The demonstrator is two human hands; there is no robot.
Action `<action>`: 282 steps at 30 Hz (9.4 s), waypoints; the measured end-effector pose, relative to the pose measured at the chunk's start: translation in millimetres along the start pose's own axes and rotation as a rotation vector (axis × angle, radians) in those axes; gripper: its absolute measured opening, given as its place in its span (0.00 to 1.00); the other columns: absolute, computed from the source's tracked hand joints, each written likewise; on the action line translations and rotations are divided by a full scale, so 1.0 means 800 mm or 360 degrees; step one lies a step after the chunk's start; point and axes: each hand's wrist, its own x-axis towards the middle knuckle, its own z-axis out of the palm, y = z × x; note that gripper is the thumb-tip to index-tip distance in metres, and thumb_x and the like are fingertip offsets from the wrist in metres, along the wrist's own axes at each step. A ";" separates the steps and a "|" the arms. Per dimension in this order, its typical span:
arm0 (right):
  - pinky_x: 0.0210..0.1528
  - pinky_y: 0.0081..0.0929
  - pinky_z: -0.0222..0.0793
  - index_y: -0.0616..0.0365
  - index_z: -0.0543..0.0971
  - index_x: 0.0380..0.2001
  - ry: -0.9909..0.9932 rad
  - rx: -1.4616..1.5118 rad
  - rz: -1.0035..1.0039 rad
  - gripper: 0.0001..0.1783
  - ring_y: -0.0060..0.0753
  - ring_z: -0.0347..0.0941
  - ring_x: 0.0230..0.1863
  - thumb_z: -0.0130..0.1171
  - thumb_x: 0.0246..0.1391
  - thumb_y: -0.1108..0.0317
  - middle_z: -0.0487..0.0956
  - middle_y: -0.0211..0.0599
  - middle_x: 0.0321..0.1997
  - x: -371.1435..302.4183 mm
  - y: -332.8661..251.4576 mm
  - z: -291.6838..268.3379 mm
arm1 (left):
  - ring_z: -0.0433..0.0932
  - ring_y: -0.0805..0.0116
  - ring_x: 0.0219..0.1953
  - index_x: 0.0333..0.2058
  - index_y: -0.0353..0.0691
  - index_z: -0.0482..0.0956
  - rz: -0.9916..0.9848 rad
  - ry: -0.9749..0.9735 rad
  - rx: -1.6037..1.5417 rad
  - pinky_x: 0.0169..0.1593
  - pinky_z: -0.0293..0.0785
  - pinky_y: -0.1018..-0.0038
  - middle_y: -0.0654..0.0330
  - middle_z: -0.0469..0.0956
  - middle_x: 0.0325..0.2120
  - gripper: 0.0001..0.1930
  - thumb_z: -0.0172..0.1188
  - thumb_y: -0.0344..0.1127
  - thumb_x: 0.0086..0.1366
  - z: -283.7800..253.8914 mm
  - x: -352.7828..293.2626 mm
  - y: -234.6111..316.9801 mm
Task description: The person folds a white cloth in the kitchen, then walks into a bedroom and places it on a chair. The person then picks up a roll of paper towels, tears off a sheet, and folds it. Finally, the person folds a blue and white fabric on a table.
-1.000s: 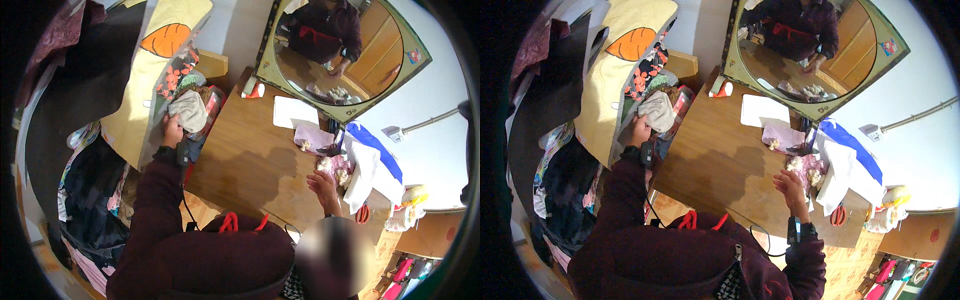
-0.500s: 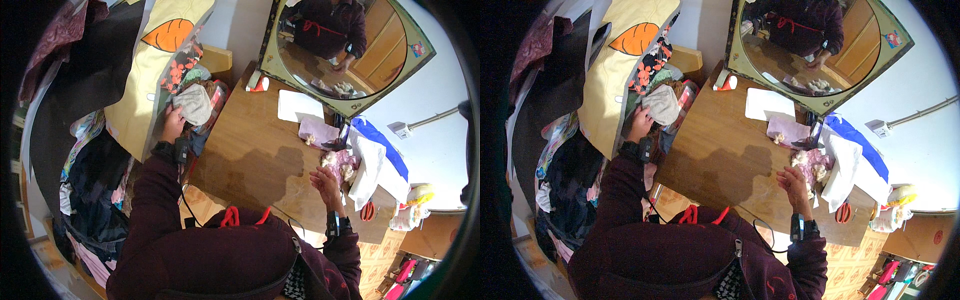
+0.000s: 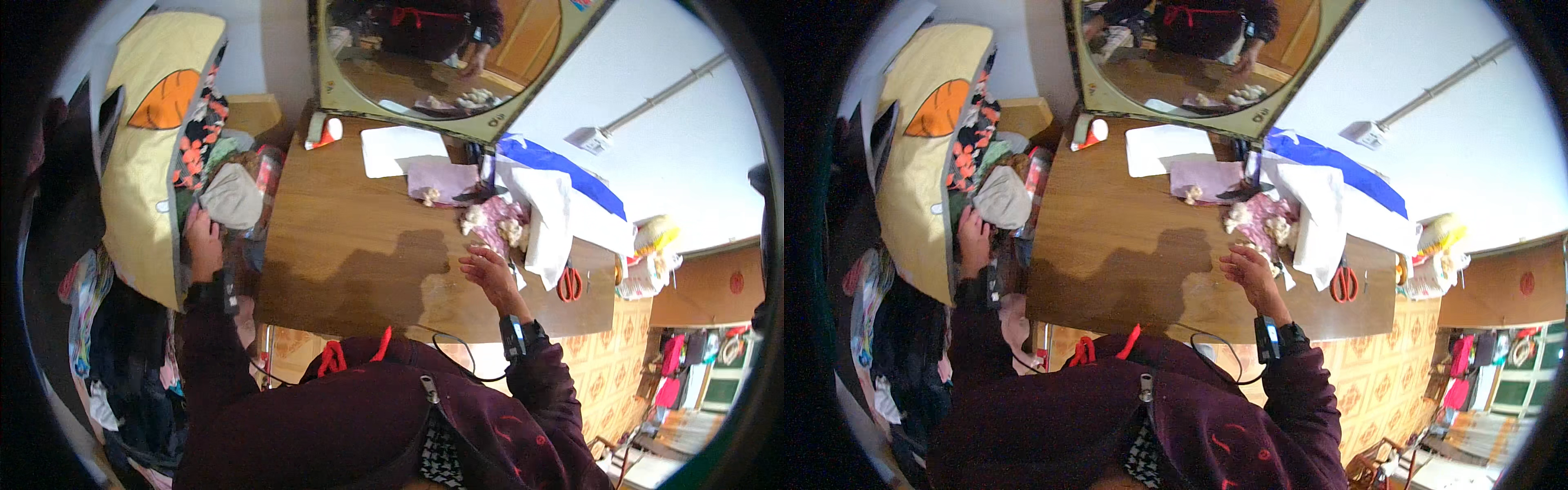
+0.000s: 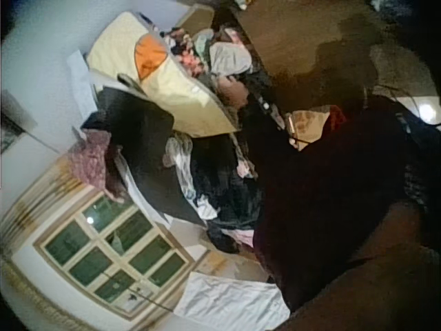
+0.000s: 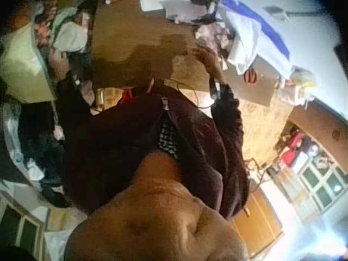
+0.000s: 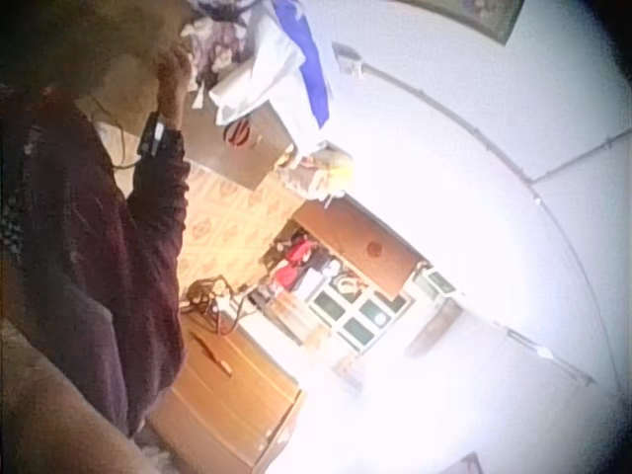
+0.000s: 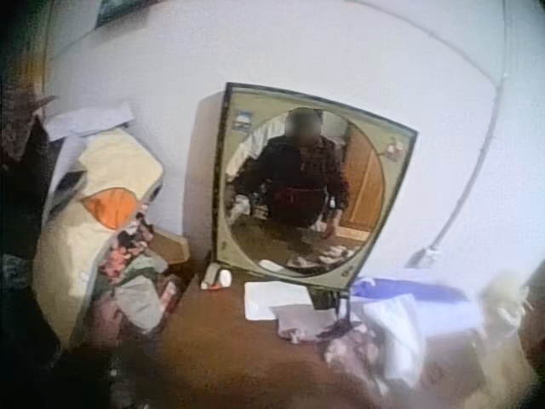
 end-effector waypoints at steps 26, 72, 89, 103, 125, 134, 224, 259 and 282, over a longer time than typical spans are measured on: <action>0.34 0.35 0.66 0.59 0.73 0.35 0.0240 -0.1395 -0.0880 0.13 0.47 0.71 0.33 0.55 0.43 0.69 0.75 0.45 0.29 0.054 -0.070 -0.117 | 0.68 0.71 0.44 0.45 0.44 0.71 -0.0738 -0.1261 -0.0782 0.48 0.63 0.74 0.62 0.70 0.43 0.16 0.55 0.33 0.56 0.316 -0.146 0.284; 0.34 0.19 0.72 0.59 0.71 0.41 -0.0998 0.0233 -0.0160 0.16 0.24 0.73 0.33 0.52 0.45 0.80 0.75 0.33 0.35 0.047 -0.096 -0.188 | 0.72 0.71 0.33 0.46 0.37 0.65 -0.0853 -0.1107 -0.1206 0.36 0.70 0.75 0.61 0.72 0.33 0.16 0.47 0.26 0.58 0.389 -0.240 0.303; 0.23 0.24 0.65 0.66 0.72 0.31 -0.0723 -0.1210 -0.0777 0.13 0.22 0.68 0.21 0.54 0.36 0.75 0.72 0.38 0.19 0.095 -0.078 -0.100 | 0.70 0.76 0.29 0.32 0.39 0.70 -0.1073 -0.1185 -0.1446 0.32 0.68 0.81 0.64 0.72 0.27 0.03 0.52 0.29 0.59 0.329 -0.238 0.229; 0.30 0.34 0.68 0.62 0.73 0.35 -0.0538 -0.1750 -0.0917 0.15 0.42 0.73 0.27 0.53 0.39 0.72 0.76 0.46 0.26 0.136 -0.059 0.000 | 0.70 0.78 0.26 0.38 0.41 0.68 -0.1241 -0.1134 -0.1398 0.26 0.69 0.81 0.67 0.69 0.25 0.09 0.49 0.37 0.62 0.277 -0.220 0.215; 0.25 0.20 0.68 0.59 0.69 0.43 -0.0430 -0.1035 -0.0587 0.19 0.25 0.72 0.27 0.54 0.45 0.74 0.74 0.34 0.32 0.078 -0.066 -0.008 | 0.73 0.64 0.31 0.51 0.44 0.63 -0.1391 -0.1183 -0.2240 0.32 0.73 0.70 0.58 0.70 0.40 0.21 0.48 0.41 0.60 0.268 -0.210 0.204; 0.41 0.39 0.66 0.49 0.72 0.41 -0.0162 -0.1946 -0.0988 0.22 0.49 0.71 0.39 0.58 0.37 0.73 0.71 0.44 0.38 0.117 0.002 -0.004 | 0.71 0.65 0.27 0.43 0.44 0.70 -0.1516 -0.1044 -0.2259 0.25 0.70 0.72 0.57 0.71 0.37 0.15 0.46 0.42 0.59 0.245 -0.215 0.175; 0.15 0.15 0.58 0.62 0.75 0.32 -0.0624 -0.0434 -0.0477 0.08 0.16 0.62 0.15 0.53 0.46 0.73 0.73 0.27 0.20 0.092 -0.133 -0.287 | 0.73 0.76 0.31 0.44 0.38 0.69 -0.1335 -0.0999 -0.1271 0.31 0.72 0.78 0.63 0.73 0.30 0.16 0.57 0.30 0.55 0.461 -0.369 0.384; 0.27 0.17 0.66 0.62 0.71 0.41 -0.0181 -0.0768 -0.0946 0.15 0.21 0.71 0.28 0.54 0.50 0.67 0.75 0.33 0.28 0.055 -0.079 -0.383 | 0.74 0.74 0.25 0.38 0.32 0.72 -0.0828 -0.1249 -0.0302 0.26 0.71 0.78 0.60 0.74 0.28 0.21 0.64 0.40 0.49 0.573 -0.337 0.409; 0.36 0.28 0.67 0.69 0.61 0.45 -0.0400 0.0042 -0.0288 0.36 0.30 0.70 0.34 0.64 0.38 0.57 0.72 0.45 0.36 0.036 -0.136 -0.232 | 0.70 0.82 0.22 0.39 0.37 0.72 -0.0895 -0.1439 -0.0984 0.25 0.65 0.85 0.70 0.72 0.22 0.12 0.57 0.33 0.56 0.446 -0.316 0.377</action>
